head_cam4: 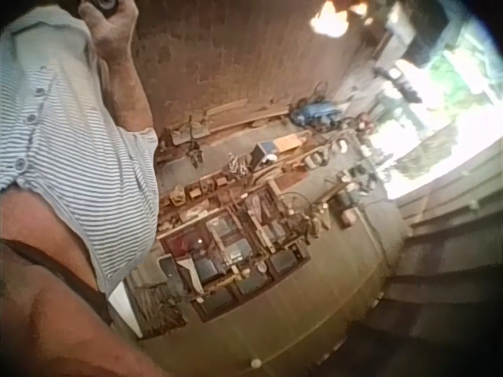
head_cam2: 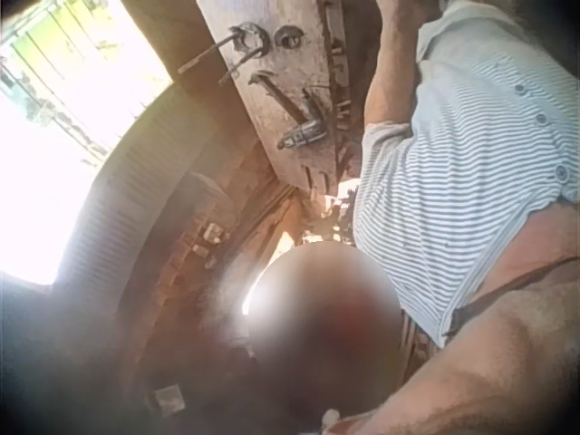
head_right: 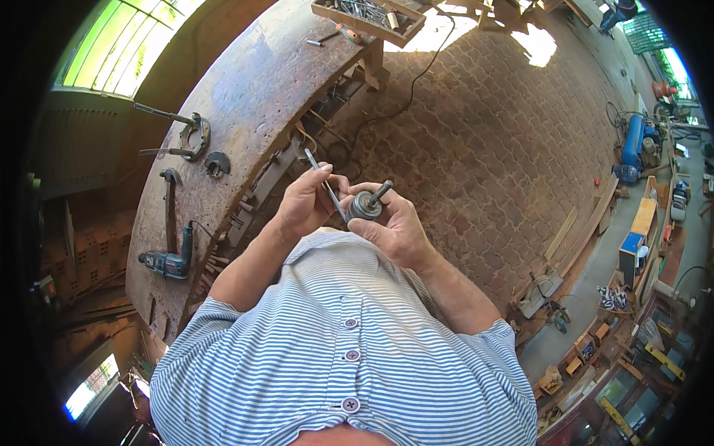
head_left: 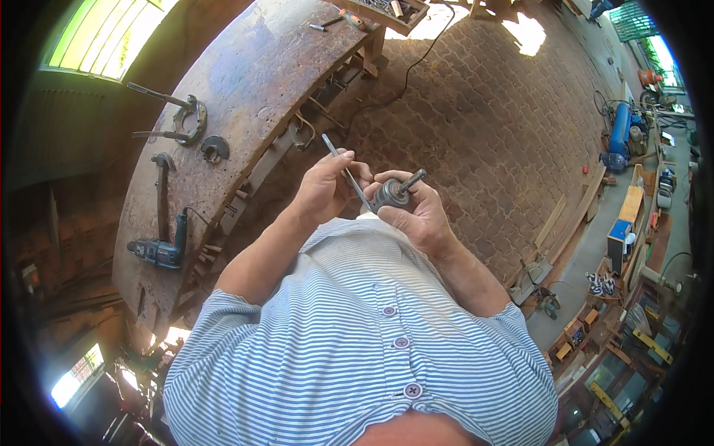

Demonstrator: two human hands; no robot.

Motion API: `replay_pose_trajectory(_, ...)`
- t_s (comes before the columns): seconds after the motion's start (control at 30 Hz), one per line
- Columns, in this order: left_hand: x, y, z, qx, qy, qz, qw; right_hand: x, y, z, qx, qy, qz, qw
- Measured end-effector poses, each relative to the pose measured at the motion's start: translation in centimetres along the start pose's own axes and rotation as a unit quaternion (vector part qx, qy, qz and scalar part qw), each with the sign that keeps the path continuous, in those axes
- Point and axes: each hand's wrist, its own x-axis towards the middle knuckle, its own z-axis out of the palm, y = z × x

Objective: The person is dismantling a drill chuck and organizing screws on a workbench.

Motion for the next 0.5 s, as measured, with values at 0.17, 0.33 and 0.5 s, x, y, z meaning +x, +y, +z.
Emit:
replay_pose_trajectory(0.17,1.4,0.5,4.3,0.015,0.019,0.082,0.996,0.7,-1.2,-5.6,-0.104,-0.015,-0.038,0.994)
replay_pose_trajectory(0.33,0.3,1.6,5.8,0.059,0.037,0.12,0.99,1.9,-2.8,-6.1,-0.094,-0.014,-0.05,0.994)
replay_pose_trajectory(0.5,-0.5,3.5,4.3,0.207,0.036,0.133,0.969,3.2,-3.0,-4.9,-0.065,-0.027,-0.034,0.997)
